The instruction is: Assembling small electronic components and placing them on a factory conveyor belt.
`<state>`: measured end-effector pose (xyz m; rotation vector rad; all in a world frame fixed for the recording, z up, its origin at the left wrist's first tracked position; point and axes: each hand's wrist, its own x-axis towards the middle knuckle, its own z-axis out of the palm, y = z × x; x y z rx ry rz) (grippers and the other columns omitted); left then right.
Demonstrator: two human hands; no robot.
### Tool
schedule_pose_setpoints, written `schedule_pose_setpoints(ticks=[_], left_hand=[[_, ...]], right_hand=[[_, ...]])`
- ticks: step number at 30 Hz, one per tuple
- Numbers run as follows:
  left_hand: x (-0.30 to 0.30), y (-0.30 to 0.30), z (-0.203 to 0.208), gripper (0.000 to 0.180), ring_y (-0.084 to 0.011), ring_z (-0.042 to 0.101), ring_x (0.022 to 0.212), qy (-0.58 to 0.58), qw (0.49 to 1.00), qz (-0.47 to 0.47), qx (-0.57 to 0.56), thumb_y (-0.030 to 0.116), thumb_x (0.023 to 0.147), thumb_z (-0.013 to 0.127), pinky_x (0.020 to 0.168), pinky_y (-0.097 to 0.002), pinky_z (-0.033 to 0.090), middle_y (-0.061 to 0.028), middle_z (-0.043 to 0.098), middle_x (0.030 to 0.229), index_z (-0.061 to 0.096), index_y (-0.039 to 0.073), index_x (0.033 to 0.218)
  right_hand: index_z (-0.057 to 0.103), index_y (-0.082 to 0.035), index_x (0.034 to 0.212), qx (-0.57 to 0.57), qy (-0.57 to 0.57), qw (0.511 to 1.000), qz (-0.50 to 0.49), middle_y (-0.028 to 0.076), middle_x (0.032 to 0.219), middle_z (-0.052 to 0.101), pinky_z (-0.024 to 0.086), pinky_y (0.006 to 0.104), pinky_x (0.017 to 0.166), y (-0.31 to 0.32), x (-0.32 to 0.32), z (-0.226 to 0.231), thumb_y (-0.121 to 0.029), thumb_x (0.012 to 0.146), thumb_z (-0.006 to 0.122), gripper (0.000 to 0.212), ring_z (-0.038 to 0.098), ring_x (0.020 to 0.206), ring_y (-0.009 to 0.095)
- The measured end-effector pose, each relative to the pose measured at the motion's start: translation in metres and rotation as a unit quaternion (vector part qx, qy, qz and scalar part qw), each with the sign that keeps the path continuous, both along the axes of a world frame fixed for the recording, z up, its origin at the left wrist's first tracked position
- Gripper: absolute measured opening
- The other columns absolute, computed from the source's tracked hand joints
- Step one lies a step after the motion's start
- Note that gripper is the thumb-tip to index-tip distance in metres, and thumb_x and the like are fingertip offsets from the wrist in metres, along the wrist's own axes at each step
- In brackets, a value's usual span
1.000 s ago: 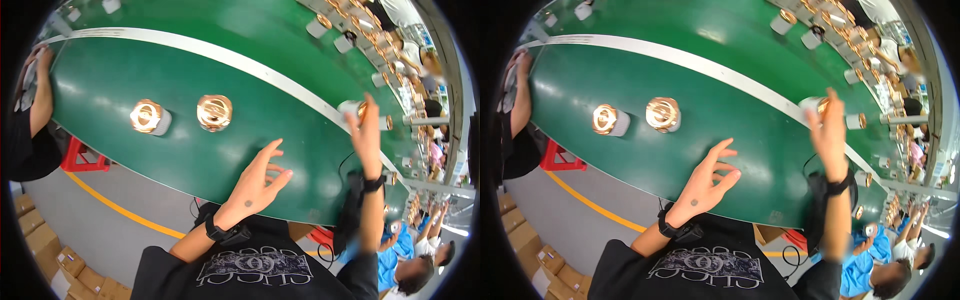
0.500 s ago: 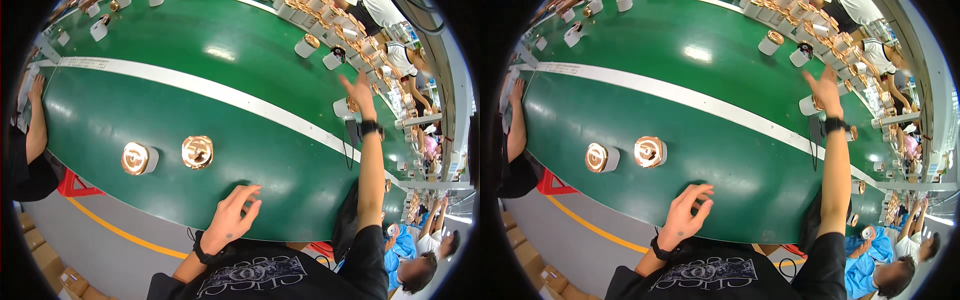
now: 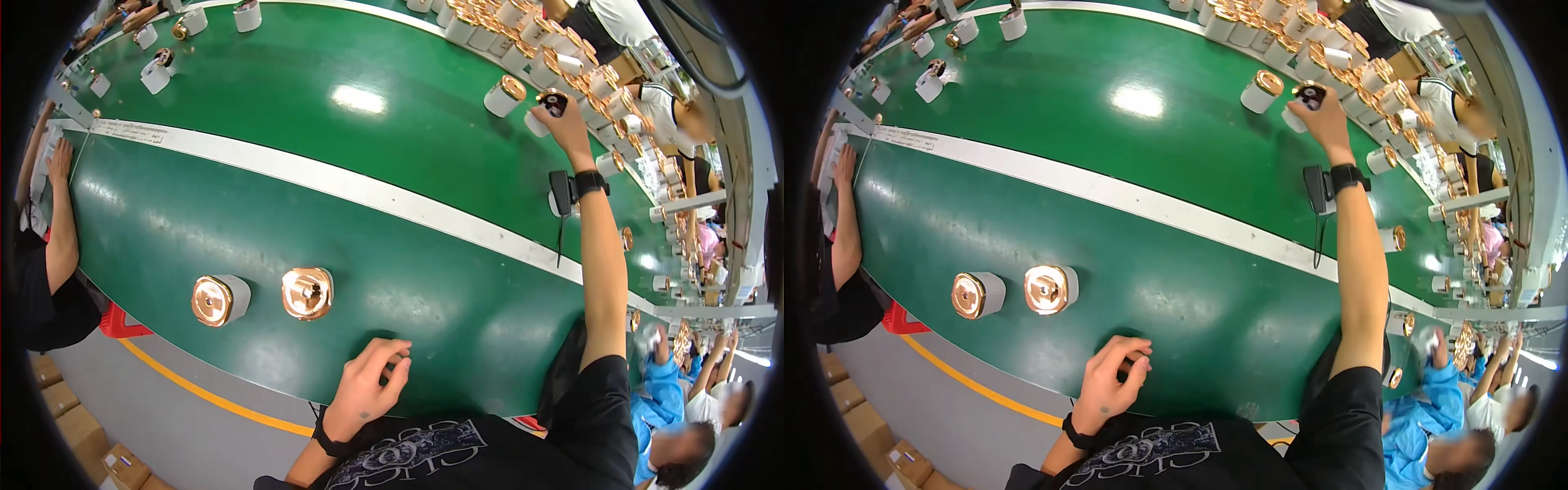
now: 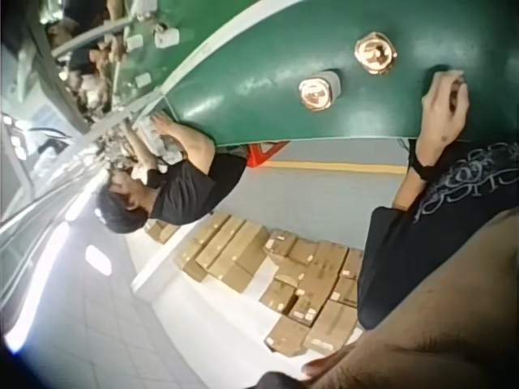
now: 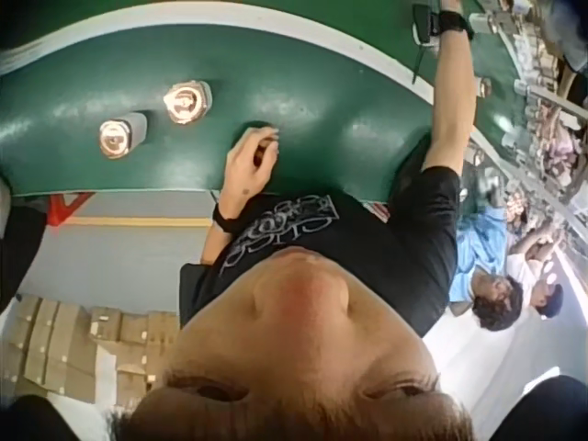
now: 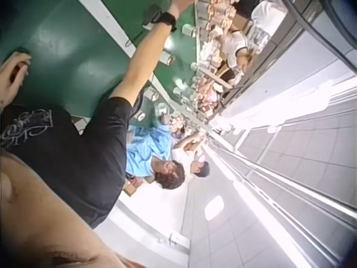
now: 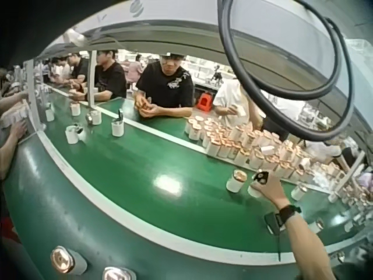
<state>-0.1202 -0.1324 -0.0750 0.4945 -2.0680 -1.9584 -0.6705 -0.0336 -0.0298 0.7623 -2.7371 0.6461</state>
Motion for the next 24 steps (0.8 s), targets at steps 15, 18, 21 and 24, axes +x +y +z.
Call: schedule_pose_setpoints(ticks=[15, 18, 21, 24], left_hand=[[-0.055, 0.023, 0.016, 0.087, -0.0328, 0.069, 0.093, 0.004, 0.993, -0.117, -0.032, 0.005, 0.079, 0.083, 0.079, -0.04, 0.059, -0.0119, 0.059, 0.142, 0.045, 0.013, 0.157], [-0.054, 0.035, 0.007, 0.083, -0.0316, 0.072, 0.094, 0.02, 0.992, -0.098, -0.073, 0.005, 0.08, 0.083, 0.079, -0.0405, 0.06, -0.0104, 0.06, 0.143, 0.047, 0.013, 0.154], [-0.053, 0.04, 0.003, 0.078, -0.0304, 0.073, 0.093, 0.028, 0.991, -0.1, -0.082, 0.007, 0.08, 0.082, 0.079, -0.0405, 0.062, -0.0099, 0.061, 0.143, 0.05, 0.012, 0.152], [-0.05, 0.043, 0.002, 0.073, -0.0293, 0.075, 0.091, 0.023, 0.99, -0.126, -0.054, 0.008, 0.081, 0.082, 0.078, -0.0402, 0.063, -0.0103, 0.06, 0.144, 0.052, 0.01, 0.148]], right_hand=[[0.06, -0.008, 0.121, 0.031, -0.204, 0.86, 0.466, 0.021, 0.14, 0.054, 0.053, 0.0421, 0.095, 0.083, 0.357, 0.036, 0.005, 0.075, 0.081, 0.053, 0.061, 0.121, 0.039], [0.062, -0.01, 0.12, 0.065, -0.137, 0.878, 0.455, 0.022, 0.134, 0.06, 0.054, 0.0394, 0.09, 0.098, 0.361, 0.051, 0.008, 0.079, 0.078, 0.048, 0.063, 0.113, 0.035], [0.064, -0.01, 0.118, 0.109, -0.086, 0.9, 0.412, 0.022, 0.126, 0.064, 0.054, 0.0379, 0.086, 0.121, 0.37, 0.061, 0.011, 0.08, 0.076, 0.045, 0.065, 0.107, 0.032], [0.067, -0.008, 0.114, 0.162, -0.058, 0.927, 0.333, 0.021, 0.119, 0.068, 0.054, 0.0378, 0.082, 0.14, 0.385, 0.066, 0.013, 0.079, 0.074, 0.041, 0.066, 0.101, 0.031]])
